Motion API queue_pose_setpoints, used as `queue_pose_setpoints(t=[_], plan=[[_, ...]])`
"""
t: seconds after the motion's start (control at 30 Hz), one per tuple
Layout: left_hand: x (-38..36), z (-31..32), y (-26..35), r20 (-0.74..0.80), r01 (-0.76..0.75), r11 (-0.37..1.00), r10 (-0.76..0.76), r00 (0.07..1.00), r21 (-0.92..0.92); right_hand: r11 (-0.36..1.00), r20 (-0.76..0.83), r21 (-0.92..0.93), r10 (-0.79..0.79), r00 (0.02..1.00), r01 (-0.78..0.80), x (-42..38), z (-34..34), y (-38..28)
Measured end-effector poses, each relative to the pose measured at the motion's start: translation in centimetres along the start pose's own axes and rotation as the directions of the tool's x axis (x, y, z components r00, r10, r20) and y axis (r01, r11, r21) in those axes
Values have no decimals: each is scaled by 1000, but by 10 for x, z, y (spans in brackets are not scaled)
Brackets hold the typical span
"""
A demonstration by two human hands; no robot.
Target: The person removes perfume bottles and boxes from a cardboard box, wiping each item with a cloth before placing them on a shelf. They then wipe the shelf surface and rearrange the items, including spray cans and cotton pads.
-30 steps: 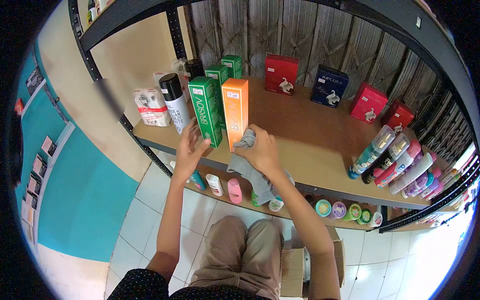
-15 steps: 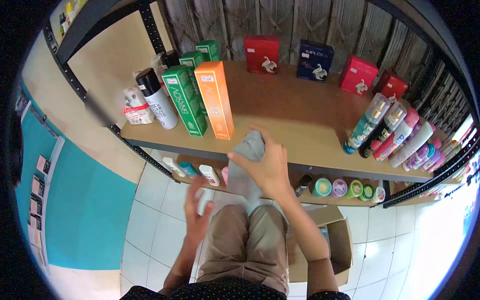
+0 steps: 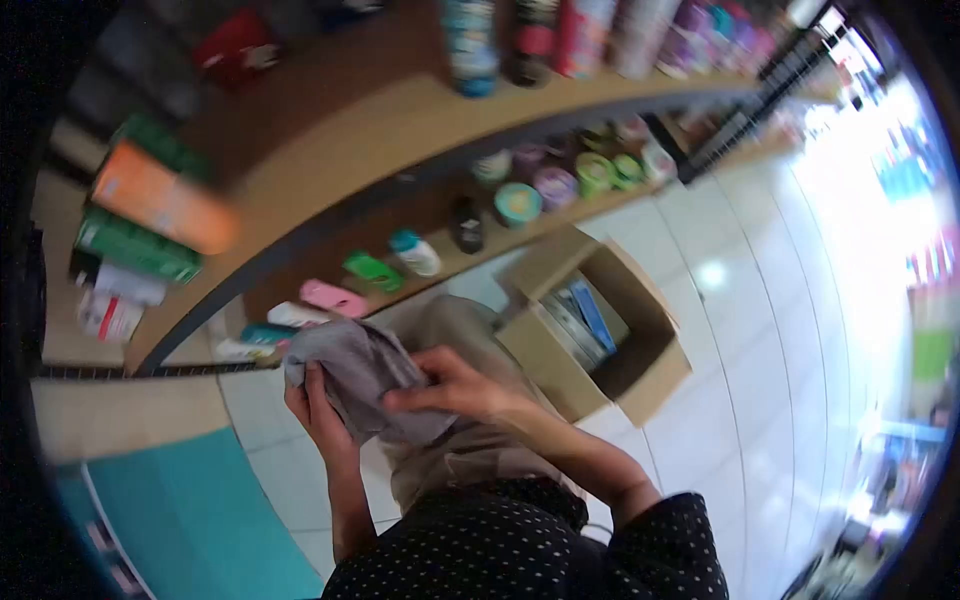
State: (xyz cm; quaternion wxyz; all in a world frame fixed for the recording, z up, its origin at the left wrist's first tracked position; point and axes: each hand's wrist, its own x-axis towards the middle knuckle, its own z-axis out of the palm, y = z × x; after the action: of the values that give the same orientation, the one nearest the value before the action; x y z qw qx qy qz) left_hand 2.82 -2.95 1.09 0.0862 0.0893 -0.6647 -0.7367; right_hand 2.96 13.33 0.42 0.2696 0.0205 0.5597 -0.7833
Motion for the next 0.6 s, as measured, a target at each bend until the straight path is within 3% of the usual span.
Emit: queue_pose_setpoints(t=[0.03, 0.07, 0.1, 0.13, 0.17, 0.2, 0.23, 0.27, 0.3, 0.37, 0.4, 0.47, 0.5, 0.53, 0.57, 0.6], plan=[[-3, 0, -20, 60, 33, 999, -33, 998, 4, 996, 70, 75, -55, 996, 50, -5, -2, 9], [-10, -6, -53, 96, 236, 968, -243, 965, 82, 984, 145, 150, -123, 982, 101, -10, -6, 19], [-14, -7, -72, 105, 415, 894, -435, 894, 171, 980, 102, 167, -130, 986, 112, -15, -9, 28], [-14, -1, -70, 296, 504, 850, -527, 797, 155, 924, 51, 372, -112, 992, 85, -20, -11, 37], [-18, 1, -77, 316, 506, 844, -535, 783, 177, 826, 13, 560, -90, 996, 68, -23, -14, 44], [-25, 2, -88, 288, 456, 845, -527, 800, 278, 816, -9, 571, -96, 995, 84, -27, -19, 48], [-28, 4, -98, 260, 403, 835, -512, 819, 376, 655, -151, 746, -13, 988, 122, -34, -27, 51], [-26, 2, -104, 356, 279, 891, -406, 842, 357, 460, -259, 868, 101, 960, 186, -43, -37, 55], [-23, 4, -104, 444, 155, 935, -292, 847, 319, 437, -300, 867, 73, 951, 240, -51, -54, 61], [-32, 26, -68, 482, 348, 850, -514, 709, 395, 461, -411, 823, 81, 908, 331, -73, -94, 64], [-32, 25, -69, 484, 346, 848, -518, 705, 402, 509, -479, 781, 114, 871, 363, -87, -114, 63], [-31, 21, -71, 483, 295, 844, -506, 714, 448, 650, -540, 650, 31, 841, 393, -104, -162, 82], [-31, 21, -71, 485, 293, 843, -507, 712, 451, 648, -542, 651, 31, 840, 396, -105, -182, 90], [-30, 20, -72, 484, 287, 850, -496, 721, 442, 858, -624, 425, 48, 780, 288, -104, -201, 98], [-29, 20, -72, 482, 281, 857, -483, 731, 432, 978, -700, 168, 30, 713, 123, -99, -215, 110], [-28, 20, -72, 482, 280, 857, -482, 732, 432, 978, -699, 167, 29, 714, 124, -88, -229, 134]])
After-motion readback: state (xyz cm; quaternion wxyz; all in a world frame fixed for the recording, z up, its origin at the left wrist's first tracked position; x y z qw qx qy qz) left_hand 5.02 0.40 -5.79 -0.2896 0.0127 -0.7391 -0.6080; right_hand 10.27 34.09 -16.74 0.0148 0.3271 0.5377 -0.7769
